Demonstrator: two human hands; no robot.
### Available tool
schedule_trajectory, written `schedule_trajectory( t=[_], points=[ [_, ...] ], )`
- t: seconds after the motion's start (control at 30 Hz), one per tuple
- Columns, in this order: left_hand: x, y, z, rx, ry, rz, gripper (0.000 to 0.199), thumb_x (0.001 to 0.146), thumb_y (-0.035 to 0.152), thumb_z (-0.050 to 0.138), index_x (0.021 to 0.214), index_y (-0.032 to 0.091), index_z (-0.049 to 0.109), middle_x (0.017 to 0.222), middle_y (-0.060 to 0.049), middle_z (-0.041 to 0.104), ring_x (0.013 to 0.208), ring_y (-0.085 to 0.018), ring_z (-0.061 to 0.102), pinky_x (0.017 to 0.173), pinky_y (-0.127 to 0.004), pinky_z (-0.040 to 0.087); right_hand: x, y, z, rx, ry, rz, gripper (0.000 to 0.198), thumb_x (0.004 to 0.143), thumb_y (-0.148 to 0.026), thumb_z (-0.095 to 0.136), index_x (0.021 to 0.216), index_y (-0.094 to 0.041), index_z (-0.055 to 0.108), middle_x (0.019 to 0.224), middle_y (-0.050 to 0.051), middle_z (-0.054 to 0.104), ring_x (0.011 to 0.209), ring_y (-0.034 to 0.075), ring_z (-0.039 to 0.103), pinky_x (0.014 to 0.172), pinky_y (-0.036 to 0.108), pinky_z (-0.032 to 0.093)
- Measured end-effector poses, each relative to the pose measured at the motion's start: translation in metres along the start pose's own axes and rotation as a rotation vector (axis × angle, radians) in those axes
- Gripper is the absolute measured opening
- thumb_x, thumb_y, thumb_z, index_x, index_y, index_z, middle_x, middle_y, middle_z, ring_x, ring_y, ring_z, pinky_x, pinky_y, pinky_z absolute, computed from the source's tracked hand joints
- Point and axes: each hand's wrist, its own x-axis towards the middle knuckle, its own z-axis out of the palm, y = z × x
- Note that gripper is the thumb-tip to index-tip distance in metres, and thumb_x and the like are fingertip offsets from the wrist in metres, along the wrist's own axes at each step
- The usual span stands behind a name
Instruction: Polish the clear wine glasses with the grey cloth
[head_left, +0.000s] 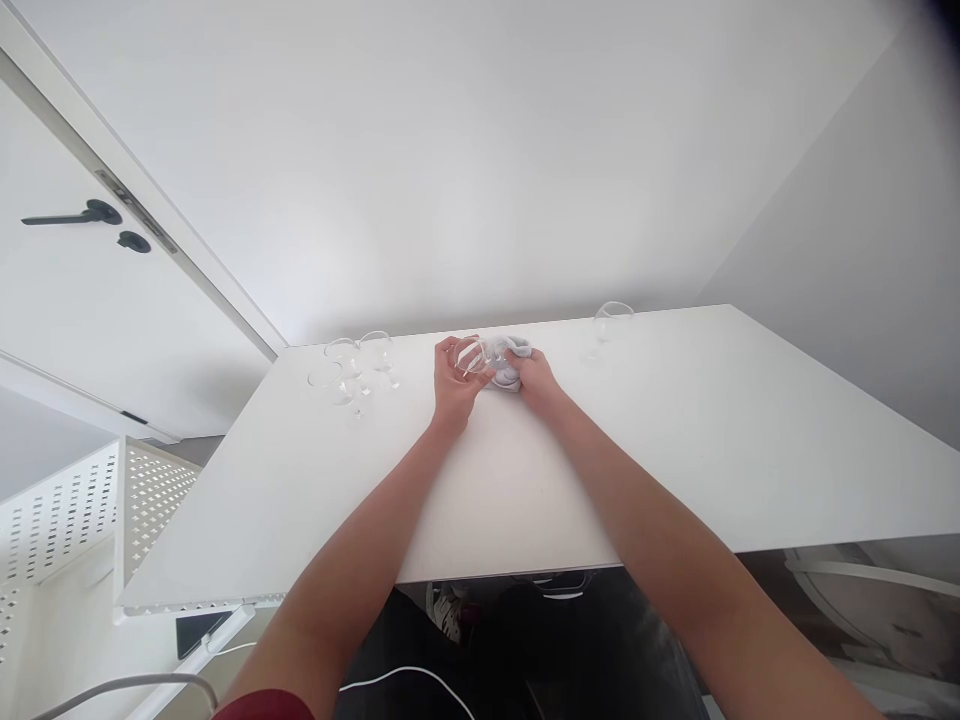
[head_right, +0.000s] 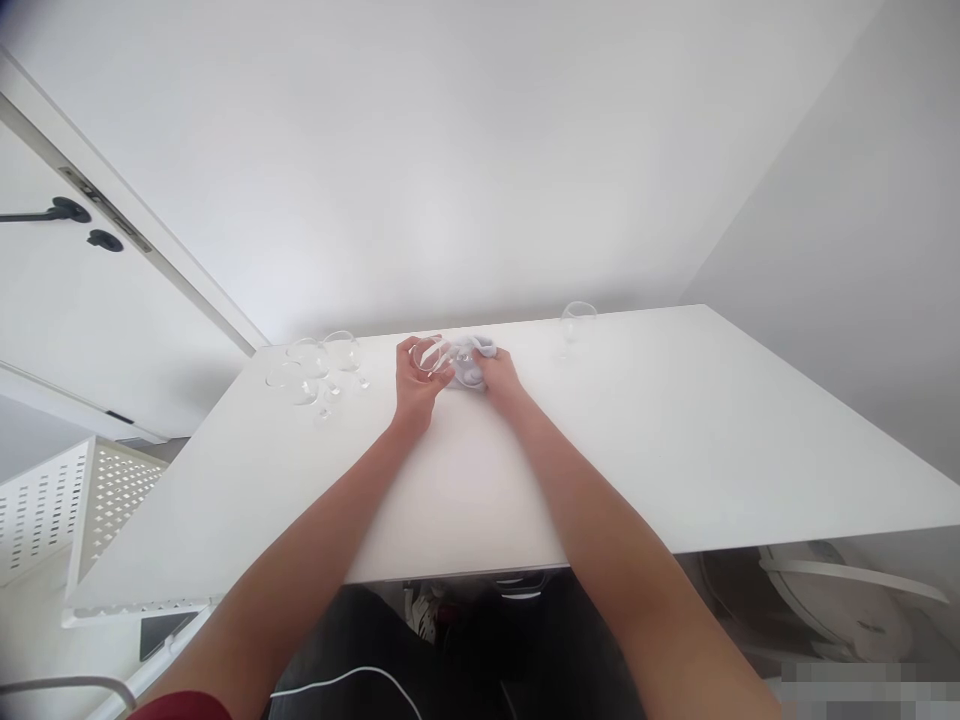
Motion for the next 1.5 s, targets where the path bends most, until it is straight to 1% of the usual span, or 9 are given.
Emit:
schedule_trajectory(
  t=[0.2,0.4,0.57,0.7,0.83,1.0,1.1,1.27,1.5],
  points=[
    [-0.002,0.004,0.004,-0.005,-0.003,-0.033,0.068,0.068,0.036,0.095,0.119,0.031,0.049,0.142,-0.009,0.058,0.132,-0.029,0.060,0.109,-0.048,0.050,0.003,0.000,-0.005,-0.211,0.250,-0.074,0.043,0.059,-0.041,0.085,0.092,-0.017,0.073,0.096,0.009,0.076,0.088,0.025,0.069,0.074,0.036,0.054],
    [-0.004,0.004,0.005,0.023,-0.016,-0.044,0.067,0.069,0.038,0.093,0.120,0.032,0.050,0.141,-0.009,0.058,0.132,-0.029,0.061,0.106,-0.048,0.053,0.004,0.001,-0.002,-0.190,0.099,-0.056,0.039,0.064,-0.041,0.076,0.096,-0.018,0.072,0.090,0.005,0.074,0.084,0.021,0.067,0.073,0.034,0.053],
    [-0.004,0.003,0.005,0.027,-0.023,-0.040,0.067,0.068,0.035,0.094,0.118,0.031,0.050,0.140,-0.009,0.059,0.131,-0.028,0.061,0.108,-0.049,0.051,0.004,0.000,-0.006,-0.265,0.216,-0.103,0.035,0.060,-0.038,0.081,0.087,-0.017,0.071,0.084,0.005,0.073,0.077,0.022,0.066,0.067,0.033,0.052],
    [-0.002,0.003,0.002,-0.004,0.114,-0.060,0.065,0.072,0.037,0.092,0.121,0.031,0.050,0.144,-0.009,0.055,0.132,-0.030,0.061,0.105,-0.047,0.053,0.000,-0.003,-0.006,-0.238,0.253,-0.064,0.041,0.057,-0.042,0.088,0.084,-0.018,0.069,0.088,0.006,0.074,0.076,0.022,0.067,0.065,0.033,0.054],
    [-0.002,0.004,-0.001,0.020,0.194,-0.056,0.060,0.075,0.040,0.089,0.122,0.031,0.053,0.146,-0.009,0.055,0.131,-0.030,0.062,0.105,-0.046,0.053,-0.010,-0.010,0.000,-0.389,0.296,-0.068,0.039,0.073,-0.057,0.077,0.074,-0.021,0.063,0.072,0.005,0.070,0.063,0.020,0.062,0.058,0.033,0.050],
    [-0.001,0.003,-0.002,0.050,0.235,-0.050,0.060,0.077,0.039,0.088,0.126,0.031,0.055,0.140,-0.010,0.061,0.126,-0.028,0.064,0.106,-0.048,0.052,-0.025,-0.021,0.009,-0.751,0.170,-0.276,0.009,0.080,-0.030,0.063,0.086,-0.023,0.066,0.087,0.004,0.070,0.074,0.020,0.063,0.066,0.031,0.048],
    [0.001,0.002,-0.004,0.088,0.275,-0.051,0.064,0.076,0.040,0.089,0.130,0.031,0.057,0.138,-0.010,0.062,0.124,-0.028,0.064,0.103,-0.047,0.052,-0.036,-0.023,0.014,-1.017,0.015,-0.415,0.022,0.077,-0.018,0.060,0.096,-0.025,0.070,0.109,0.005,0.069,0.085,0.020,0.064,0.072,0.030,0.047],
    [0.003,0.001,-0.006,0.149,0.293,-0.073,0.064,0.074,0.041,0.089,0.131,0.032,0.061,0.140,-0.010,0.062,0.124,-0.027,0.062,0.097,-0.042,0.052,-0.048,-0.022,0.021,-1.244,-0.326,-0.413,0.038,0.077,-0.013,0.060,0.108,-0.030,0.076,0.129,0.000,0.069,0.088,0.019,0.065,0.070,0.030,0.044],
    [0.004,-0.004,-0.007,0.177,0.225,-0.093,0.065,0.075,0.042,0.089,0.133,0.033,0.063,0.140,-0.010,0.063,0.124,-0.027,0.061,0.098,-0.041,0.051,-0.054,-0.023,0.028,-1.497,-0.422,-0.380,0.048,0.081,-0.012,0.061,0.121,-0.035,0.075,0.124,0.003,0.071,0.085,0.022,0.065,0.067,0.032,0.040]
  ],
)
